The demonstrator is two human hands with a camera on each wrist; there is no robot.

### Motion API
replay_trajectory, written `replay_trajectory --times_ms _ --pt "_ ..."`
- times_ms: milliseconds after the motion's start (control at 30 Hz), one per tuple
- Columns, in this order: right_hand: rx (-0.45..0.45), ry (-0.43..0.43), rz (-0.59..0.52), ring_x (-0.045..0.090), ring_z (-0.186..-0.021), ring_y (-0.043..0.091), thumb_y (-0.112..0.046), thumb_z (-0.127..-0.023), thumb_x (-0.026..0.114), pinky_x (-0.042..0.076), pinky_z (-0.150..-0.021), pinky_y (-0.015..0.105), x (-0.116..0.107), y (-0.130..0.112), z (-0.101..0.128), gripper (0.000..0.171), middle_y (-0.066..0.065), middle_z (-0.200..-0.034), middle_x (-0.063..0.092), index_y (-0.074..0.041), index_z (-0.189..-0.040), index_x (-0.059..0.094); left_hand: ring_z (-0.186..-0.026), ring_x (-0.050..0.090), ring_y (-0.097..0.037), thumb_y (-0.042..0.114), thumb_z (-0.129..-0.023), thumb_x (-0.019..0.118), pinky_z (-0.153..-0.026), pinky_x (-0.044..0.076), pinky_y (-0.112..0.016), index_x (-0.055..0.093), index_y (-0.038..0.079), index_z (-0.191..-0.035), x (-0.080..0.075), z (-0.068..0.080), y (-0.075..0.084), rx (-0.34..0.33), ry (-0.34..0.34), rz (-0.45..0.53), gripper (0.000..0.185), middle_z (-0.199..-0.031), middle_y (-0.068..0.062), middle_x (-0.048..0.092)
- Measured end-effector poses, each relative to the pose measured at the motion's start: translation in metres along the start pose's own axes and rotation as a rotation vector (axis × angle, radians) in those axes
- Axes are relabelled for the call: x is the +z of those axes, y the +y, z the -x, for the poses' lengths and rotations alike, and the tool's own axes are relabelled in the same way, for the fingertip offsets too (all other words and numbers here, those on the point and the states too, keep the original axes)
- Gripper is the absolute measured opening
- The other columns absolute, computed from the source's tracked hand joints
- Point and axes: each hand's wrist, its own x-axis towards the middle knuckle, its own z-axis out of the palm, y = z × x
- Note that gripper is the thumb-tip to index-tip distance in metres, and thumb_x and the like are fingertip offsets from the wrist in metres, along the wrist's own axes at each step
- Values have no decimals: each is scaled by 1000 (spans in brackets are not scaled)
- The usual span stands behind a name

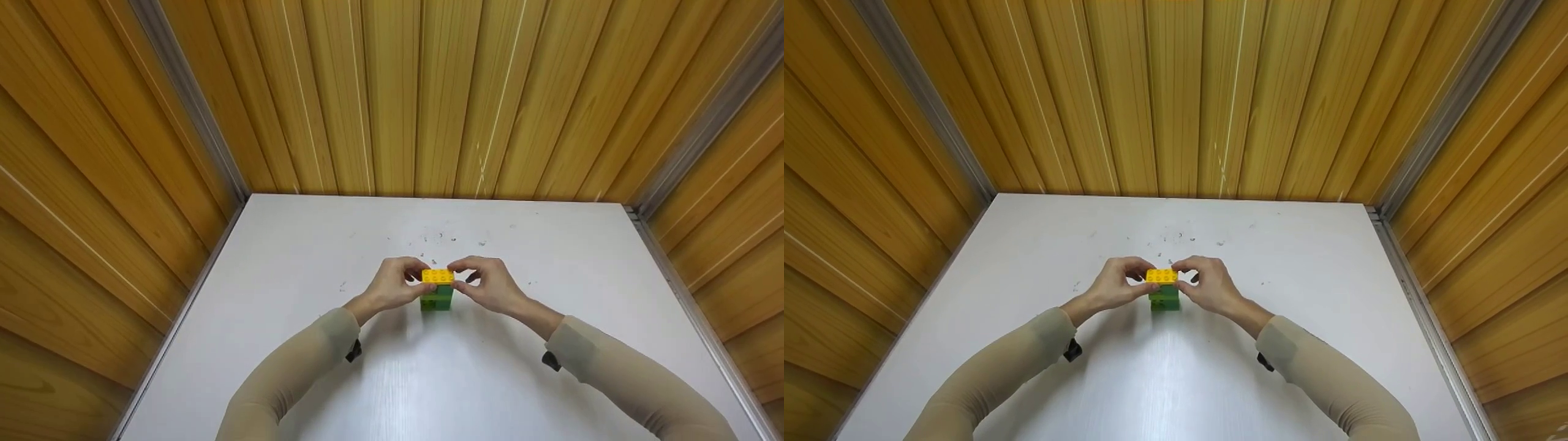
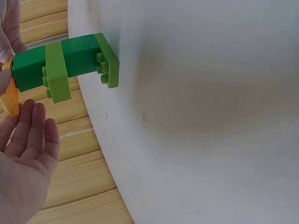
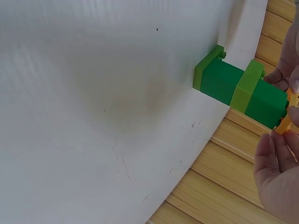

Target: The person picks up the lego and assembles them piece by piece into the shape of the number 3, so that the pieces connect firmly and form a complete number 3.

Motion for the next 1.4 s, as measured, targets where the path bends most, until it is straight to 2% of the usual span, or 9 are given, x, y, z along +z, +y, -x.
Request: replay_trajectory --times_ms 133,333,467,600,800,967,1100,1267,1400 --pt "-11 -11 2 77 -119 39 -8 -100 85 68 -97 52 0 4 -1 30 9 -128 84 -10 -130 83 -105 73 -22 30 -98 88 -100 63 -42 83 13 -123 0 -1 1 -22 -10 -4 30 -115 -2 83" --pt "5 -25 -13 75 -121 38 -3 -100 82 67 -103 53 4 9 -1 30 9 -128 82 -10 -129 82 -104 71 -24 29 -96 90 -99 60 -36 84 16 -118 -1 -2 4 -71 -38 -6 26 -111 1 81" --pt "-2 -16 -32 75 -121 36 -3 -100 82 66 -104 54 6 9 -2 30 10 -128 81 -8 -129 82 -103 71 -23 28 -97 90 -98 60 -35 84 16 -118 -2 -2 5 -68 -29 -27 25 -110 1 82" --pt "4 -1 -44 76 -122 37 -5 -100 83 66 -106 55 5 8 -1 29 10 -128 82 -9 -129 82 -106 73 -23 29 -99 88 -99 61 -36 83 15 -124 -1 -3 5 -55 -23 -27 29 -116 0 83" --pt "25 31 -56 76 -124 40 -8 -100 85 65 -106 59 3 12 3 30 11 -130 82 -10 -129 82 -116 74 -26 30 -102 85 -103 64 -39 79 13 -141 1 -3 6 -30 -33 -26 43 -132 -4 81" --pt "36 44 -77 73 -130 43 -14 -98 88 65 -106 58 5 16 6 43 15 -140 79 -9 -139 78 -125 73 -31 27 -102 86 -106 64 -46 67 11 -155 3 0 1 -3 -20 -38 59 -143 -10 76" --pt "78 36 -101 70 -135 44 -16 -96 91 65 -107 54 10 20 12 57 19 -150 74 -7 -149 71 -131 72 -34 22 -101 86 -110 63 -48 59 10 -162 7 3 -6 -12 -19 -24 68 -148 -14 72" --pt "149 30 -143 71 -137 42 -13 -97 90 65 -107 48 19 25 18 62 18 -153 72 -3 -153 66 -130 73 -35 16 -98 86 -110 63 -48 61 9 -160 14 7 -13 -57 -21 21 67 -143 -15 75" --pt "185 27 -189 71 -137 42 -9 -97 88 65 -107 48 27 27 21 63 20 -152 72 -1 -154 64 -124 74 -27 13 -98 86 -108 63 -47 64 12 -157 18 8 -14 -79 -34 38 62 -137 -10 79"
